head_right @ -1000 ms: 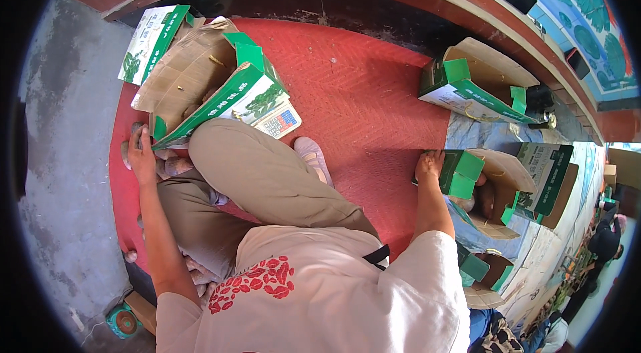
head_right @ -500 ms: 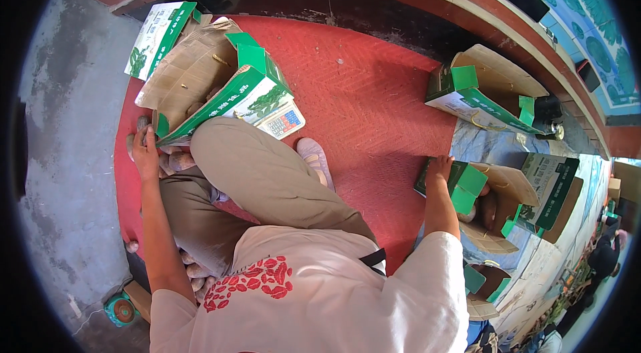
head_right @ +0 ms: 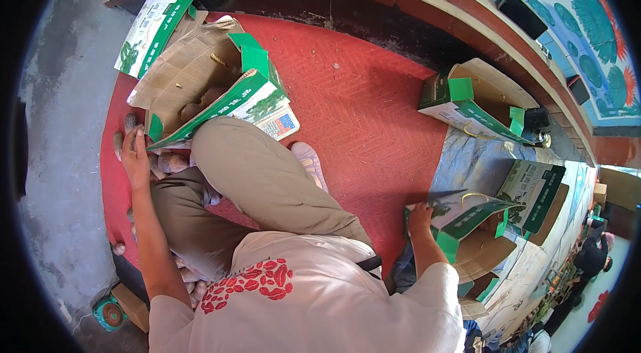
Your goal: The recorder picks up sweet potatoes from a pile on the floor and places them into a cardboard box for packaging.
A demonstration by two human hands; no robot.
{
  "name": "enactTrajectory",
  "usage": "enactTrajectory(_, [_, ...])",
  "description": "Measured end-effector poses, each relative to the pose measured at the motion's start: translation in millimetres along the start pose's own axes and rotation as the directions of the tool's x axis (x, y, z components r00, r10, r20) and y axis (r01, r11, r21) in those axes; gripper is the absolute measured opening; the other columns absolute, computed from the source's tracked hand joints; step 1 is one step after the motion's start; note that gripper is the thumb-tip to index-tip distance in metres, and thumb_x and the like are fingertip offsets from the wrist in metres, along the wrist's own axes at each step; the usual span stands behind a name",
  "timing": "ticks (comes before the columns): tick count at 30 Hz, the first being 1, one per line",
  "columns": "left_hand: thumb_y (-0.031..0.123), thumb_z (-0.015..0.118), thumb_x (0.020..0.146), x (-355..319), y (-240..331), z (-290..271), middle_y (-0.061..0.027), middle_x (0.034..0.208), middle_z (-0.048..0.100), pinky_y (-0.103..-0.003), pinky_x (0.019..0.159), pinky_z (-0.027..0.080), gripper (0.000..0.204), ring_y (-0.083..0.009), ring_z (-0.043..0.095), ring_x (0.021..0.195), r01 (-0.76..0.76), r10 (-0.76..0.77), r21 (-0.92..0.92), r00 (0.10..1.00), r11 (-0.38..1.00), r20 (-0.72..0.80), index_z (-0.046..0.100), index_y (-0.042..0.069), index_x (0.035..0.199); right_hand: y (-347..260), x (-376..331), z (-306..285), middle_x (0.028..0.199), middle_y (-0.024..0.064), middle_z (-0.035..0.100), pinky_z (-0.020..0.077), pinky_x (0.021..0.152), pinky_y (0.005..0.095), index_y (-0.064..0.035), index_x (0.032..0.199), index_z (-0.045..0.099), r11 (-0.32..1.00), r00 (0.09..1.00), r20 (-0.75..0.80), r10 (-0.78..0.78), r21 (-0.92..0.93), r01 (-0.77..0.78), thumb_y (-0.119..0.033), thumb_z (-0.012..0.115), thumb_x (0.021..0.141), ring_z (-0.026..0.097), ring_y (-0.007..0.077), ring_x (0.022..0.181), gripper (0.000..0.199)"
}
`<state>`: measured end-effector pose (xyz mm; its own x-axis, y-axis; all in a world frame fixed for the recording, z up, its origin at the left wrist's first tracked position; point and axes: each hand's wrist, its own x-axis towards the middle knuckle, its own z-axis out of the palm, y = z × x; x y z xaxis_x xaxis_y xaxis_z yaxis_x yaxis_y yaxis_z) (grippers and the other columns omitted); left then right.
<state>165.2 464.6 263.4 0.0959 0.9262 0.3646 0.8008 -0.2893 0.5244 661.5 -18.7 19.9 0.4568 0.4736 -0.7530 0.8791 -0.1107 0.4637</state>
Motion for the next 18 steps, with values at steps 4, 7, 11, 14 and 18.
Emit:
enactTrajectory(4, [0.024, 0.055, 0.091, -0.3, 8.7, 2.5, -0.0166, 0.103, 0.064, -0.035, 0.089, 0.043, 0.031, -0.0281, 0.059, 0.099, 0.025, -0.024, -0.028, 1.0, 0.999, 0.013, 0.062, -0.004, 0.102, -9.8, -18.6, 14.0, 0.128, 0.0069, 0.047, 0.0347, 0.092, 0.045, -0.0135, 0.113, 0.064, 0.997, 0.994, 0.066, -0.082, 0.003, 0.082, -0.028, 0.058, 0.081, 0.039, 0.0244, 0.122, 0.036])
enactTrajectory(7, [0.024, 0.055, 0.091, 0.3, 12.1, 2.6, -0.0162, 0.102, 0.063, -0.035, 0.089, 0.043, 0.03, -0.0273, 0.059, 0.099, 0.019, -0.019, -0.033, 1.0, 0.999, 0.013, 0.062, -0.003, 0.101, -7.4, -9.4, 2.3, 0.128, 0.0072, 0.048, 0.0372, 0.092, 0.0433, -0.0144, 0.114, 0.064, 0.998, 0.993, 0.106, -0.057, 0.036, 0.053, -0.028, 0.057, 0.081, 0.043, 0.0255, 0.12, 0.036])
enactTrajectory(11, [0.023, 0.055, 0.091, -1.6, 13.5, 4.5, -0.0161, 0.103, 0.063, -0.035, 0.09, 0.042, 0.028, -0.0273, 0.058, 0.099, 0.004, -0.003, -0.034, 1.0, 0.999, 0.021, 0.062, -0.003, 0.1, 26.4, 24.2, -35.1, 0.124, 0.008, 0.053, 0.0434, 0.088, 0.0412, -0.0148, 0.114, 0.064, 0.99, 0.936, 0.351, -0.027, 0.138, -0.023, -0.027, 0.055, 0.083, 0.051, 0.027, 0.112, 0.034])
enactTrajectory(14, [0.023, 0.055, 0.091, -2.6, 14.0, 4.9, -0.0162, 0.103, 0.063, -0.035, 0.09, 0.042, 0.028, -0.0277, 0.058, 0.1, 0.017, -0.015, -0.055, 1.0, 0.998, 0.027, 0.062, -0.003, 0.1, 73.2, 53.7, -45.4, 0.111, 0.0089, 0.057, 0.0478, 0.082, 0.0385, -0.0125, 0.107, 0.061, 0.848, 0.928, -0.056, 0.368, 0.43, -0.31, -0.022, 0.055, 0.084, 0.055, 0.0257, 0.105, 0.026])
enactTrajectory(18, [0.024, 0.056, 0.09, -3.3, 11.4, 4.4, -0.0163, 0.104, 0.062, -0.036, 0.089, 0.043, 0.028, -0.0291, 0.058, 0.099, 0.012, -0.011, -0.018, 1.0, 1.0, 0.012, 0.062, -0.002, 0.1, 136.7, 40.1, -155.3, 0.103, 0.0119, 0.054, 0.0413, 0.084, 0.0421, -0.0081, 0.109, 0.054, 0.743, 0.398, -0.646, 0.651, 0.649, -0.163, -0.018, 0.072, 0.069, 0.051, 0.0305, 0.1, 0.046])
